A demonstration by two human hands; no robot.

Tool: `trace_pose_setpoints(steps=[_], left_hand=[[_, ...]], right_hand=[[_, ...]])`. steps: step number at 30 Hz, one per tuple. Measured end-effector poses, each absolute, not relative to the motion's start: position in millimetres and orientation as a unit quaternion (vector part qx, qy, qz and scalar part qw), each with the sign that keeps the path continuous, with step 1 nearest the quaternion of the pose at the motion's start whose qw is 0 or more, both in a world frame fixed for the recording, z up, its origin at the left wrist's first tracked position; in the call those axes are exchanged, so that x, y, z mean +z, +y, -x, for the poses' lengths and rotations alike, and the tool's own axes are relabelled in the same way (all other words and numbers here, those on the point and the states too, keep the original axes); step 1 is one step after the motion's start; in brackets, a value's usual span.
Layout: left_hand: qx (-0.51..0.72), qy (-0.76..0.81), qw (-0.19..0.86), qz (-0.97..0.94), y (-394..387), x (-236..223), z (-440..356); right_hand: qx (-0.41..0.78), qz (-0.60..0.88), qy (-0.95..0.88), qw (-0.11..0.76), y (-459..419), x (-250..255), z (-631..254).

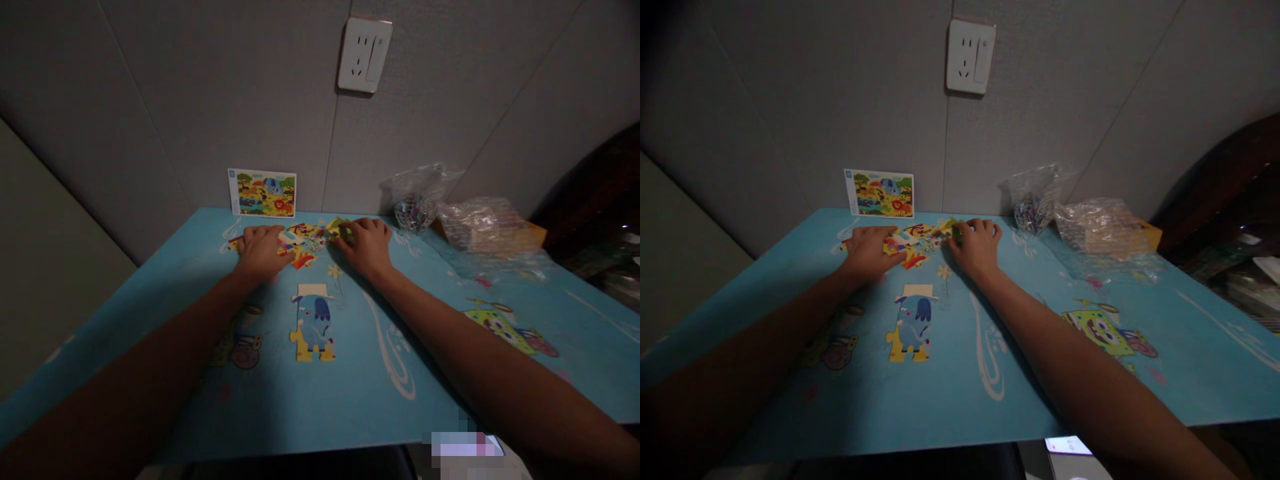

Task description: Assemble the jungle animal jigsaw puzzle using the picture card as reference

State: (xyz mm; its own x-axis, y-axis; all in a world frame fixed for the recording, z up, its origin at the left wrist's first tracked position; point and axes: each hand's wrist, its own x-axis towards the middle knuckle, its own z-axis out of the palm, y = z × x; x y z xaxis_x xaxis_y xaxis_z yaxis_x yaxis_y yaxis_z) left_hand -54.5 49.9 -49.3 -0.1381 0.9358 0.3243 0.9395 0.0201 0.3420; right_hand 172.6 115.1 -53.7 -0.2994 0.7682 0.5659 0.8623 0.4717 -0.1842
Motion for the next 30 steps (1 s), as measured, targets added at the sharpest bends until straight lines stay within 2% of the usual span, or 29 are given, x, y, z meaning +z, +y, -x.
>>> trace_pose_setpoints(steps=[5,11,18,23,30], left_hand=[[-0.231,-0.725,0.0,0.649,54.2,-54.7,60.6],[-0.239,-0.71,0.005,0.662,54.4,-51.7,59.5],[-0.322,-0.529,0.036,0.784,42.9,-38.5,49.0],[-0.339,-0.488,0.041,0.803,43.4,-39.8,51.3],[-0.349,-0.51,0.078,0.783,50.6,-47.3,57.5]], right_hand=[[-0.085,0.523,-0.786,0.318,121.6,-61.6,-176.5],[-0.051,0.411,-0.854,0.315,110.8,-52.8,-168.7],[-0.024,0.254,-0.93,0.265,102.2,-47.9,-163.8],[-0.03,0.253,-0.93,0.264,106.4,-47.1,-166.6],[-0.076,0.28,-0.917,0.272,109.4,-47.1,-167.6]])
